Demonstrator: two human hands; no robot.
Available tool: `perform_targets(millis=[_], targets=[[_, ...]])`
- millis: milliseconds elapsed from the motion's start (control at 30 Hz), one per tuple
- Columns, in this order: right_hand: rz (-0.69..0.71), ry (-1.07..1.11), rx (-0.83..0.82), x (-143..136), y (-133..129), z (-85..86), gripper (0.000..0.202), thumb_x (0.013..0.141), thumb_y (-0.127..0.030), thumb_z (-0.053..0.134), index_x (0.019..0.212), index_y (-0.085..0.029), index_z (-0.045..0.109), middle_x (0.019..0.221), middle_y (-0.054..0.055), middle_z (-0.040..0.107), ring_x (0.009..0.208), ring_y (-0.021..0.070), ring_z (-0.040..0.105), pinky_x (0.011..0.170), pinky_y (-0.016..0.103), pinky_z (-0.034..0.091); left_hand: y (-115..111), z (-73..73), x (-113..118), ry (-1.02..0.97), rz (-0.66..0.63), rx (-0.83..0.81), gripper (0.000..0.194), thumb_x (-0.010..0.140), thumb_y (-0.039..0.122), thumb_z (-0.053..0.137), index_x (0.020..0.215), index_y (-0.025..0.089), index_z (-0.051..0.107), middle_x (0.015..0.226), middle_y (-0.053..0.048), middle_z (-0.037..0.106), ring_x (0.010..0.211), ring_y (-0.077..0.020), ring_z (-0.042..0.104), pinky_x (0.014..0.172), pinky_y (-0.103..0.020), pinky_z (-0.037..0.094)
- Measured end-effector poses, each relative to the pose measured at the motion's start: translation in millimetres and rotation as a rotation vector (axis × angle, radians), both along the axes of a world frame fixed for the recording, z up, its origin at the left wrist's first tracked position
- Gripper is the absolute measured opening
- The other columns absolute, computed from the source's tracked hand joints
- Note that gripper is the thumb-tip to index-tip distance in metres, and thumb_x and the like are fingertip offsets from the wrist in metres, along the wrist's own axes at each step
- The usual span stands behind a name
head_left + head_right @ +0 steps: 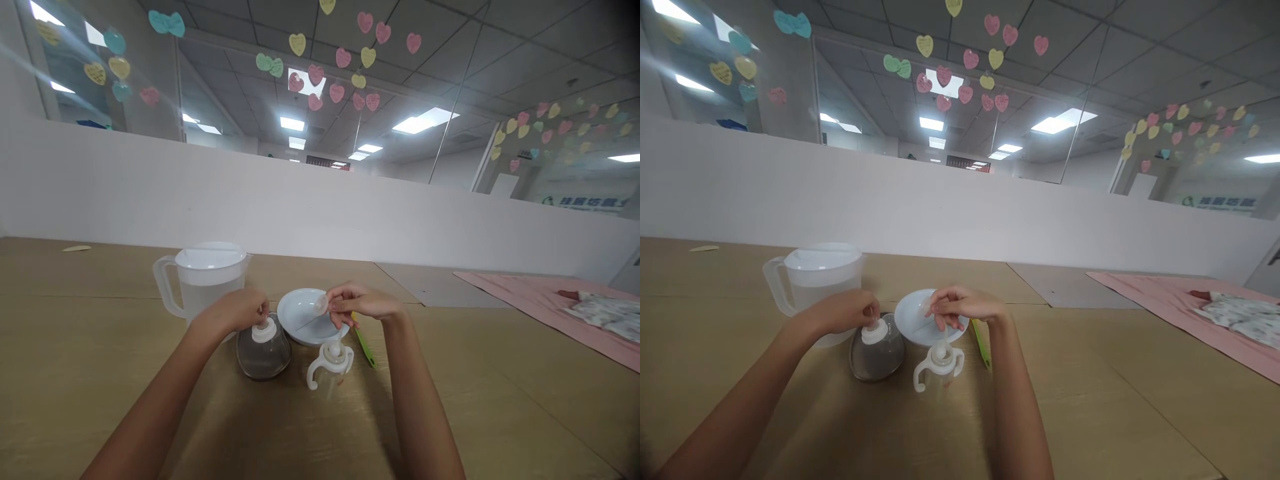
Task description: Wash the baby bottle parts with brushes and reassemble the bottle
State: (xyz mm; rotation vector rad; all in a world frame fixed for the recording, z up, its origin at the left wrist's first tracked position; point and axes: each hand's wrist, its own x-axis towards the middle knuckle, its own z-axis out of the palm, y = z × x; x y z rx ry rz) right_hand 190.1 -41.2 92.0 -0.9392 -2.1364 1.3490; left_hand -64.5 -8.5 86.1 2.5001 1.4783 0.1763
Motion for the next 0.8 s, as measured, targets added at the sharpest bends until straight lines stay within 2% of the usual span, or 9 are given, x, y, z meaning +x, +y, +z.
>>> perform_targets(millis=[133,267,400,467,600,800], targets=[[0.022,-0.062,-0.045,-1.8,4.0,-3.0,0.023,0.076,-0.033,0.057,0.085,-0.012,0.058,0.064,0.001,0.061,0.045,0.0055,0.048,0.041,0.016,0.04,-4.7,2.9,0.8,0.011,-0.059,0.001,0.013,0.064,0.022,0.049,0.064,0.019,0.062,0.066,-0.001,0.063,0.059,-0.0142,0.051,0.05,-0.023,0.027],[0.054,-0.062,-0.124,5.7,14.3,-15.4,0.026,0.068,-0.031,0.066,0.083,-0.012,0.056,0.076,0.004,0.064,0.054,0.0083,0.056,0.042,0.015,0.043,-11.3,10.1,1.2,0.0,-0.074,0.042,0.016,0.067,0.022,0.047,0.069,0.019,0.062,0.072,-0.002,0.065,0.063,-0.0149,0.054,0.051,-0.023,0.029],[0.102,-0.06,-0.216,14.0,26.7,-29.5,0.037,0.059,-0.032,0.074,0.083,-0.012,0.053,0.084,0.007,0.065,0.056,0.0106,0.06,0.041,0.016,0.046,-13.7,16.9,0.0,-0.044,-0.066,0.189,0.022,0.075,0.024,0.042,0.081,0.02,0.063,0.083,-0.004,0.066,0.071,-0.0169,0.057,0.055,-0.023,0.034],[0.12,-0.06,-0.251,15.3,30.1,-32.6,0.044,0.057,-0.03,0.077,0.09,-0.014,0.052,0.087,0.007,0.064,0.059,0.0122,0.062,0.042,0.017,0.048,-13.7,19.6,-0.9,-0.052,-0.051,0.284,0.025,0.079,0.027,0.038,0.084,0.02,0.061,0.087,-0.005,0.066,0.074,-0.0184,0.058,0.056,-0.025,0.035],[0.112,-0.076,-0.285,14.6,28.1,-30.1,0.058,0.056,-0.024,0.079,0.105,-0.019,0.048,0.091,0.005,0.062,0.068,0.0149,0.064,0.046,0.017,0.051,-14.2,24.0,-2.5,-0.097,0.002,0.42,0.029,0.083,0.032,0.034,0.09,0.02,0.059,0.093,-0.005,0.065,0.08,-0.0203,0.058,0.061,-0.027,0.038],[0.057,-0.108,-0.228,15.5,23.2,-24.4,0.051,0.052,-0.028,0.08,0.092,-0.015,0.053,0.102,0.008,0.06,0.075,0.016,0.064,0.049,0.019,0.053,-18.8,28.0,-1.4,-0.179,0.033,0.522,0.028,0.086,0.035,0.033,0.091,0.022,0.058,0.092,-0.002,0.066,0.08,-0.0201,0.059,0.06,-0.027,0.038]])
